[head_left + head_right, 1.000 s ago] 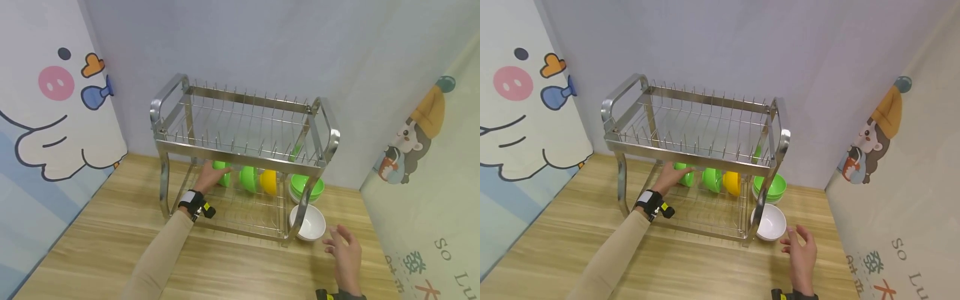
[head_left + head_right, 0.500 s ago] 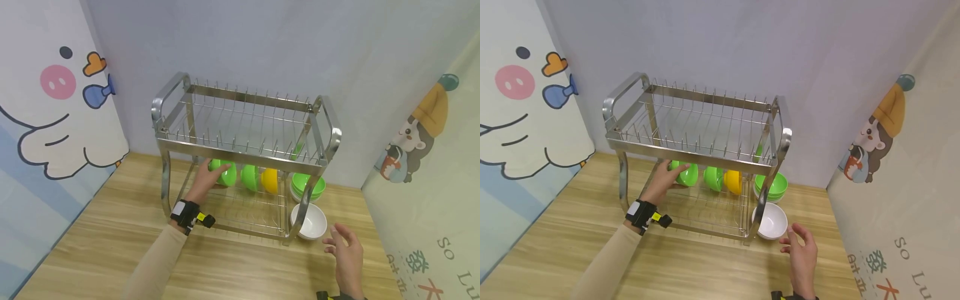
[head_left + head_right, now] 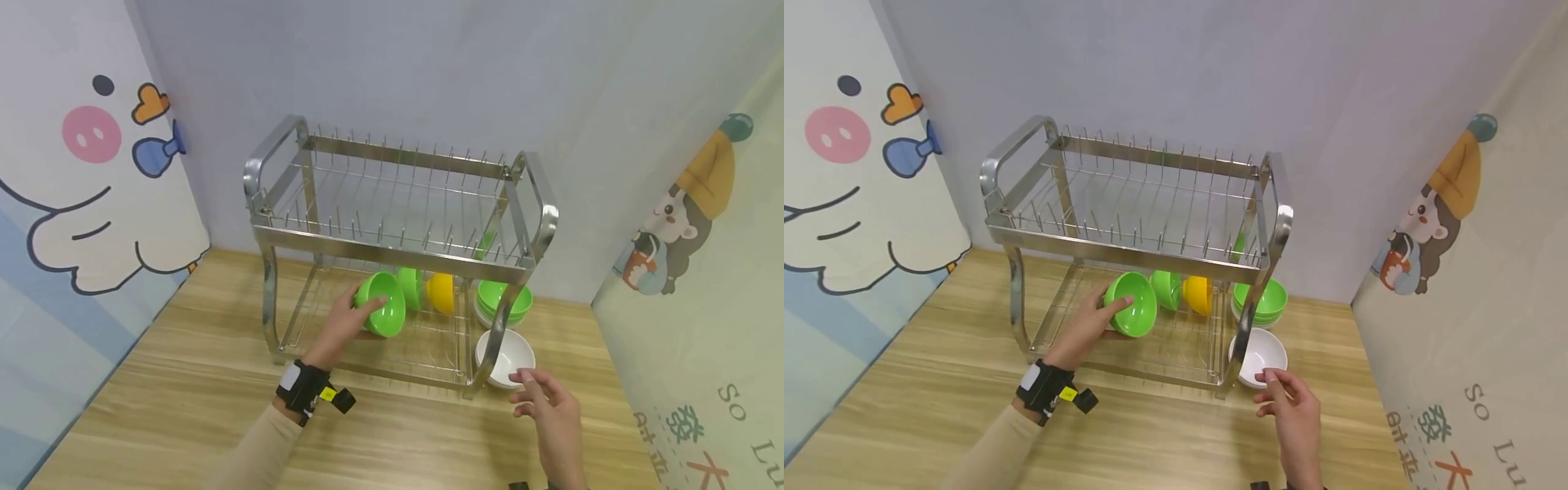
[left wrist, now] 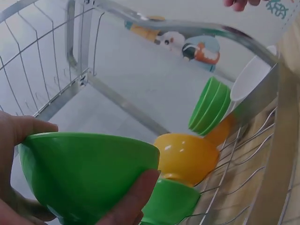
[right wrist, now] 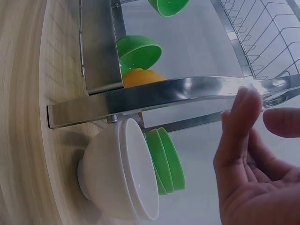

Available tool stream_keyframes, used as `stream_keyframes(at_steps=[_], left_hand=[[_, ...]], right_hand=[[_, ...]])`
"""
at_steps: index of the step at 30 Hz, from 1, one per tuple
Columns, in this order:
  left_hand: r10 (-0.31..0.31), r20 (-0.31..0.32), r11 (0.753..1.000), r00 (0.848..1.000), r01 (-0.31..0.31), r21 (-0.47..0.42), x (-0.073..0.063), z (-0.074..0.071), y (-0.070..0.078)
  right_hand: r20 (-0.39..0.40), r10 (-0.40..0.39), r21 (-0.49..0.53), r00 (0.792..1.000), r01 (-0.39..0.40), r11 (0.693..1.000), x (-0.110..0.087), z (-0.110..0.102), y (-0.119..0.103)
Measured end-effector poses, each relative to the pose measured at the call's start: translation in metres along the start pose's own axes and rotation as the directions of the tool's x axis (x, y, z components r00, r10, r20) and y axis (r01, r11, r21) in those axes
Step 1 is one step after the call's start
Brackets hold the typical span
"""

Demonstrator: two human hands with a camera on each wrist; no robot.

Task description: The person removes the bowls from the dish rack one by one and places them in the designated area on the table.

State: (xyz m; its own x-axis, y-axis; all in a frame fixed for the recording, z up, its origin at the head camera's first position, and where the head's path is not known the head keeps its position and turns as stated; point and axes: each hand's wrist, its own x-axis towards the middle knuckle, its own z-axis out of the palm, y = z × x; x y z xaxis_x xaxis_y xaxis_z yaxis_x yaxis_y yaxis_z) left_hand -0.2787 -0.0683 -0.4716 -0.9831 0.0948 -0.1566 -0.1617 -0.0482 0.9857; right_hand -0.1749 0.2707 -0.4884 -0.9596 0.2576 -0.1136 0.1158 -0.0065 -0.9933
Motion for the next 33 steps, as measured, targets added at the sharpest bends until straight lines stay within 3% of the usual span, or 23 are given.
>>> stream_keyframes(at_steps=[7,15,25,33], left_hand=[[-0.06,0.06,0.997,0.996,0.057,0.048,-0.029,0.017,-0.022],[-0.103,0.145,0.995,0.984,0.103,0.002,-0.058,0.031,-0.029],[-0.116,0.228,0.99,0.967,0.133,-0.057,-0.08,0.044,-0.036],[-0.114,0.277,0.978,0.954,0.157,-0.137,-0.088,0.048,-0.039]], right_hand=[[0.121,-0.069,0.002,0.99,0.07,0.998,-0.007,0.014,0.008],[0.216,-0.059,0.001,0.975,0.061,0.998,-0.015,0.045,0.019],[0.303,-0.02,0.05,0.953,0.005,0.999,-0.026,0.078,0.023],[0.284,0.021,0.033,0.959,-0.031,0.999,-0.031,0.088,0.023]])
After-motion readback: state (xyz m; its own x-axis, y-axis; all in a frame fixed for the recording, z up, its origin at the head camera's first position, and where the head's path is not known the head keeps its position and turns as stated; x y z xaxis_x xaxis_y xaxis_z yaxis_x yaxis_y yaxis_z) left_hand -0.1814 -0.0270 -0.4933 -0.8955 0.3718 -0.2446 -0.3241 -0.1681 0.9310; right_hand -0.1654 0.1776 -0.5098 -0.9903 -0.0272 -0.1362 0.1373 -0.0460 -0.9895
